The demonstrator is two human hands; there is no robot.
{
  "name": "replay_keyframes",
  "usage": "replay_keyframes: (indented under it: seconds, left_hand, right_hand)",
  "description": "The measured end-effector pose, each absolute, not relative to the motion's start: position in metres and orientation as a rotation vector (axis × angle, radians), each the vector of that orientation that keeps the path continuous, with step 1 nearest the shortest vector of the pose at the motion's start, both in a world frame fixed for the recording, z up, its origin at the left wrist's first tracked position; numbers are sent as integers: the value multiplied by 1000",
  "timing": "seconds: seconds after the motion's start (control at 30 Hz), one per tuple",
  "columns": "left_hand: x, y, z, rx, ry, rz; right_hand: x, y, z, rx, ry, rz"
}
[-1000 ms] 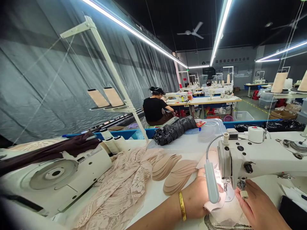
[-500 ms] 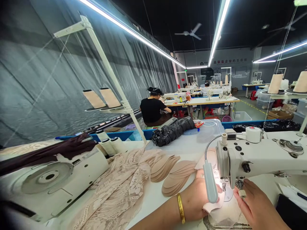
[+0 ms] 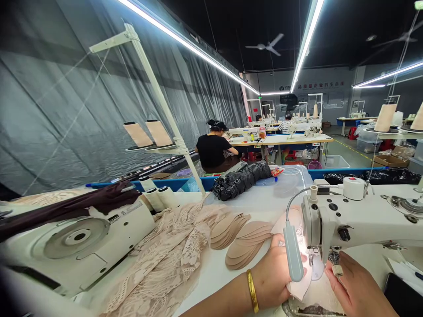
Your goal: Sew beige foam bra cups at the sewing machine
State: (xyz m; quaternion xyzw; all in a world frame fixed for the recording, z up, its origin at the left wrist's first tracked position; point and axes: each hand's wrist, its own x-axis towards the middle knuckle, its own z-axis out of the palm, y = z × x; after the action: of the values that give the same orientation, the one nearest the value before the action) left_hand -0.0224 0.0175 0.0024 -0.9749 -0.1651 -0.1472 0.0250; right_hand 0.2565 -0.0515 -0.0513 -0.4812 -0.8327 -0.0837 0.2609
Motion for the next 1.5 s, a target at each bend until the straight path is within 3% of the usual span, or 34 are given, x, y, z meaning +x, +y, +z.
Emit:
replay_keyframes:
  seconds: [0.23, 0.47, 0.73, 0.93, 1.27, 1.5]
  left_hand:
    - [-24, 9, -5, -2961, -506, -454]
    - [-19, 1, -20, -2947, -374, -547]
    - [-22, 1, -50, -2855, -196, -662]
    - [-10, 4, -47, -2844, -386, -625]
    - [-10, 5, -4, -2868, -490, -629]
    - [-10, 19, -6, -2913, -629, -598]
  right_hand:
    - [247, -56, -34, -1177, -2283, -220]
    - [232, -63, -12, -1039, -2524, 185]
    - [230, -64, -15, -1035, -2551, 279]
    - [230, -62, -24, -1177, -2479, 235]
    - [237, -56, -48, -1383, -2335, -12]
    - [242, -53, -56, -1423, -2264, -146]
